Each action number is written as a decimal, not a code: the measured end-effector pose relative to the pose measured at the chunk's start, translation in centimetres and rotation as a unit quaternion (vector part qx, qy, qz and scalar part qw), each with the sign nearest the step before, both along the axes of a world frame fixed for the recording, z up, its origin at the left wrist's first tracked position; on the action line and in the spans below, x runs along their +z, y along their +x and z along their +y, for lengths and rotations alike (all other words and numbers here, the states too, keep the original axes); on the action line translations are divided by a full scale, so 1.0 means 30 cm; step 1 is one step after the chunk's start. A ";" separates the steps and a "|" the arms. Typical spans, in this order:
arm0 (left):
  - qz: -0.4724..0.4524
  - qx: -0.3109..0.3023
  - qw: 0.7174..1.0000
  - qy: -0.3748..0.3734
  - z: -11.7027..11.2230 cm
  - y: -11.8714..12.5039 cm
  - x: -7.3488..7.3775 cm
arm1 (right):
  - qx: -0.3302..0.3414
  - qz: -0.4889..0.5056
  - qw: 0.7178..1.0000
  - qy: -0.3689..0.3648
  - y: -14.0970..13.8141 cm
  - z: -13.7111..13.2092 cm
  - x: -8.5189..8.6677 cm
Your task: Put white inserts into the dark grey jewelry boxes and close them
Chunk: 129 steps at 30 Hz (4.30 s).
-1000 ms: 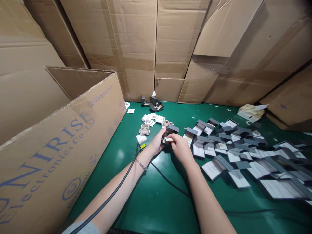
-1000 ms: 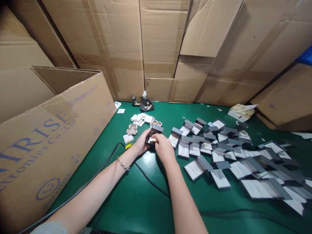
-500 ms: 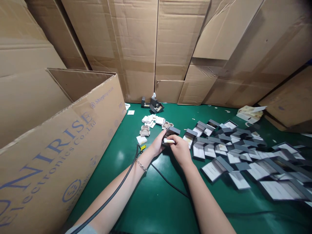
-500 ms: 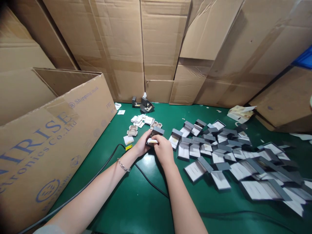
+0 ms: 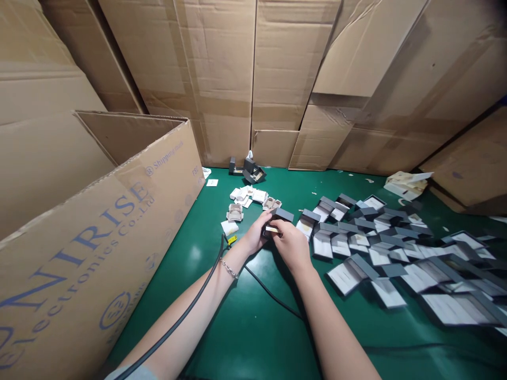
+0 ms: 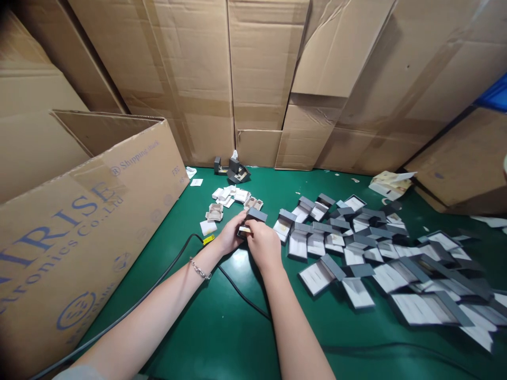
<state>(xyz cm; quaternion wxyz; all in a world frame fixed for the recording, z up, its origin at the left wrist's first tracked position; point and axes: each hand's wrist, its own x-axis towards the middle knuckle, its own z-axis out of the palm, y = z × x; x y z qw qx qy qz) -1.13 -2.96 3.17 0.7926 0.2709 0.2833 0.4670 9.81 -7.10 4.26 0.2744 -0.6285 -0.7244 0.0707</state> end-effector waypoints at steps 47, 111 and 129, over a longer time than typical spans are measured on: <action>0.128 -0.007 0.991 0.039 -0.018 0.023 -0.004 | 0.005 0.073 0.996 0.054 0.027 0.017 -0.021; 0.082 -0.001 0.995 0.063 -0.008 0.022 -0.031 | -0.078 0.199 0.977 0.024 0.025 0.035 -0.028; 0.110 -0.028 0.991 0.074 -0.017 0.025 -0.016 | -0.090 0.261 0.961 -0.021 0.027 0.036 -0.013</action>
